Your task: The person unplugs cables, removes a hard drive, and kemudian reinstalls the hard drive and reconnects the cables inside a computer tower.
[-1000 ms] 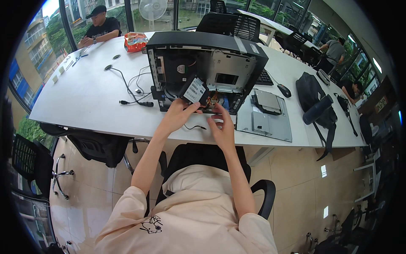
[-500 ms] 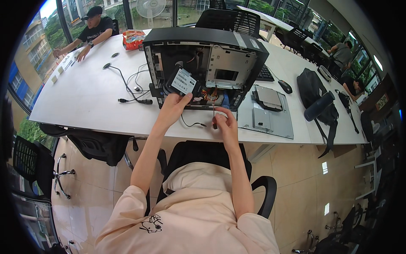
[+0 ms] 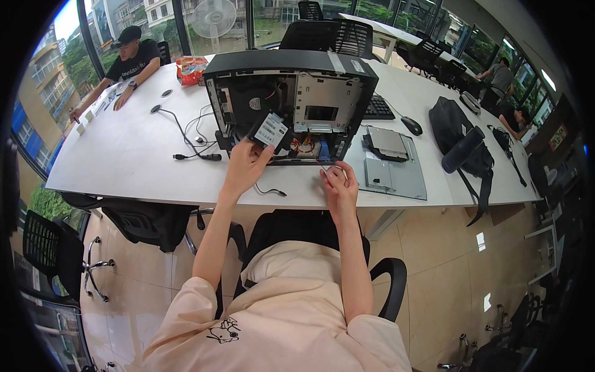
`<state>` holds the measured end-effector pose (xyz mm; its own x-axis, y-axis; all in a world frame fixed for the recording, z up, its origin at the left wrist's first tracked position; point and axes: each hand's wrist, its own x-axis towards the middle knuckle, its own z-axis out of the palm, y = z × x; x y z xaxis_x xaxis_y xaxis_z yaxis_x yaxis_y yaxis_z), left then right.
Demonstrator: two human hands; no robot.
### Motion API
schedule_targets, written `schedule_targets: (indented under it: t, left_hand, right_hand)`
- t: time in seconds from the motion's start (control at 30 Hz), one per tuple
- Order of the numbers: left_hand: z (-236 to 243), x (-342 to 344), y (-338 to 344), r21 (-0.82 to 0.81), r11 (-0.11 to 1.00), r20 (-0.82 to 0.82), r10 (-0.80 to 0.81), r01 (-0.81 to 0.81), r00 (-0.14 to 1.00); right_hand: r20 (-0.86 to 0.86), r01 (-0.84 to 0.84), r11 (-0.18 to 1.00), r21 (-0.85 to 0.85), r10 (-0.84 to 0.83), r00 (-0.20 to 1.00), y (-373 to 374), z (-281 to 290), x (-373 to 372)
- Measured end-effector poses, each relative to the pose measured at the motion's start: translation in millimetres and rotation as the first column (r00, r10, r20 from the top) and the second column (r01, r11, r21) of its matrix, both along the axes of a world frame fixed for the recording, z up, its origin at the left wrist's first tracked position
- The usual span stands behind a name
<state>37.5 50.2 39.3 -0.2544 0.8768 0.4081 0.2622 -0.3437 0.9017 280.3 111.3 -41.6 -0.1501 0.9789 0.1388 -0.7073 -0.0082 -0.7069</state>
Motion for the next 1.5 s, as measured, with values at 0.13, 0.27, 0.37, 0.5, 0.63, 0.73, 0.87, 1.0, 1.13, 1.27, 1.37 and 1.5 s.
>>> schedule_targets:
  t: [0.13,0.27,0.37,0.5,0.63,0.73,0.87,1.0,1.13,1.27,1.37,1.5]
  left_hand:
    - [9.8,12.0,-2.8,0.102,0.995,-0.259,0.008,0.019,0.966]
    - [8.4,22.3,-4.8,0.131,0.99,-0.455,0.015,0.05,0.891]
    - [6.0,24.5,-4.6,0.135,0.99,-0.47,0.04,0.027,0.882]
    - [9.5,17.3,-12.6,0.12,0.992,-0.46,0.1,-0.05,0.882]
    - [-10.6,4.1,-4.1,0.178,0.972,-0.366,0.208,-0.152,0.907]
    - [-5.1,6.2,-6.0,0.198,0.93,-0.385,0.365,-0.311,0.848]
    - [-5.9,11.6,3.1,0.375,0.751,-0.275,0.65,-0.543,0.709]
    - [-18.8,15.5,11.7,0.563,0.701,-0.413,0.697,-0.438,0.586]
    - [-32.1,33.1,20.2,0.457,0.835,-0.532,0.532,-0.306,0.659]
    - [-30.6,48.3,15.1,0.266,0.93,-0.657,0.366,-0.252,0.659]
    - [-21.1,59.1,-0.2,0.102,0.981,-0.741,0.186,-0.166,0.645]
    - [-47.7,61.9,-5.3,0.069,0.997,-0.832,0.084,-0.047,0.548]
  right_hand:
    - [-0.036,0.036,0.999,0.003,-0.036,0.999,6.0,-10.1,4.5]
    - [-0.021,0.099,0.995,0.006,-0.099,0.995,6.3,-12.6,5.5]
    - [0.24,0.148,0.983,0.109,-0.17,0.956,-6.4,1.7,11.8]
    - [0.499,0.376,0.823,0.427,-0.561,0.661,7.2,32.0,45.5]
    - [0.722,0.332,0.784,0.524,-0.616,0.315,96.5,33.0,106.4]
    - [0.816,0.271,0.779,0.565,-0.576,-0.046,145.6,7.5,149.0]
    - [0.801,0.126,0.814,0.567,-0.509,-0.315,159.4,0.3,146.3]
    - [0.687,-0.002,0.795,0.607,-0.526,-0.501,173.7,3.5,127.2]
    - [0.648,-0.114,0.804,0.584,-0.546,-0.531,186.0,7.6,123.7]
    - [0.7,-0.204,0.859,0.47,-0.504,-0.507,198.1,22.1,129.3]
    - [0.663,-0.327,0.828,0.455,-0.56,-0.497,198.5,34.2,136.5]
    - [0.646,-0.341,0.786,0.516,-0.618,-0.448,191.4,54.8,144.0]
